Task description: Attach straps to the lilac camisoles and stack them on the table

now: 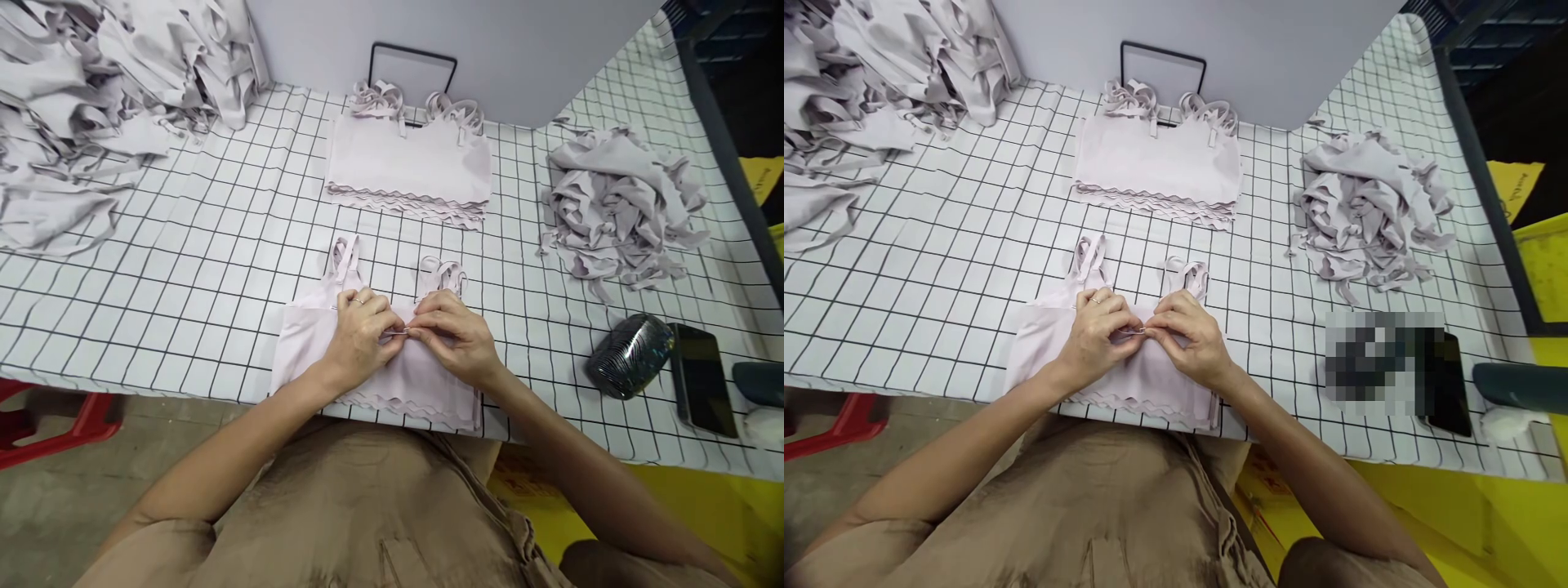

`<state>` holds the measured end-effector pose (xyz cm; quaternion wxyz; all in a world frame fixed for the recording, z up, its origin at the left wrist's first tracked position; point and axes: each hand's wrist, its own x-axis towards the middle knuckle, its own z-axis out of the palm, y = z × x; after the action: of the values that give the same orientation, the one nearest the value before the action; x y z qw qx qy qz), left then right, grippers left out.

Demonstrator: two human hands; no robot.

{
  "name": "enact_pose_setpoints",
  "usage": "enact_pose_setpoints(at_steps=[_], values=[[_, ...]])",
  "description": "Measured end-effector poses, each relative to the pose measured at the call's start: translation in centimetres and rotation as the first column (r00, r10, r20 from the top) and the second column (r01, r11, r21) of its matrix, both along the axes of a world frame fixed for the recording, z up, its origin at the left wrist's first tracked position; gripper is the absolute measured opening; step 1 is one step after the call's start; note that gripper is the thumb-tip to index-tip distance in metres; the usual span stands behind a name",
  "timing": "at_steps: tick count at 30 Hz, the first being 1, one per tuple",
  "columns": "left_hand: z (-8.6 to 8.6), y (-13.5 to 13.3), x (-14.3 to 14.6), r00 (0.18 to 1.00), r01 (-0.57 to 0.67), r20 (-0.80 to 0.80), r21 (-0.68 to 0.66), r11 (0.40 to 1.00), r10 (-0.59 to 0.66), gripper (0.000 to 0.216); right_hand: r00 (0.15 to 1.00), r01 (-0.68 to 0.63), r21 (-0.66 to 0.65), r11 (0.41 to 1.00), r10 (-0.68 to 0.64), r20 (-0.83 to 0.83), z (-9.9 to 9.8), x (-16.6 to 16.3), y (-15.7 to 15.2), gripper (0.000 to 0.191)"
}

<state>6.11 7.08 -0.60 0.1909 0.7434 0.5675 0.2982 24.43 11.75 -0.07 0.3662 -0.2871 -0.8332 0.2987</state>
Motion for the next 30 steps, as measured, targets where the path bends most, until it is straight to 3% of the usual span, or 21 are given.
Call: enact_pose_setpoints(at_steps=[23,30], values=[[0.22,0.14,-0.18,0.997,0.042,0.072,-0.007,0.999,-0.041,0.01,0.999,-0.042,0.004,0.999,0.042,-0.006,0.37,-0.01,0.25,0.012],[-0.27,-0.05,-0.26,0.985,0.062,0.156,0.061,0.996,-0.071,0.013,0.999,-0.052,0.061,0.997,0.051,0.021,0.23,0.03,0.35,0.012]])
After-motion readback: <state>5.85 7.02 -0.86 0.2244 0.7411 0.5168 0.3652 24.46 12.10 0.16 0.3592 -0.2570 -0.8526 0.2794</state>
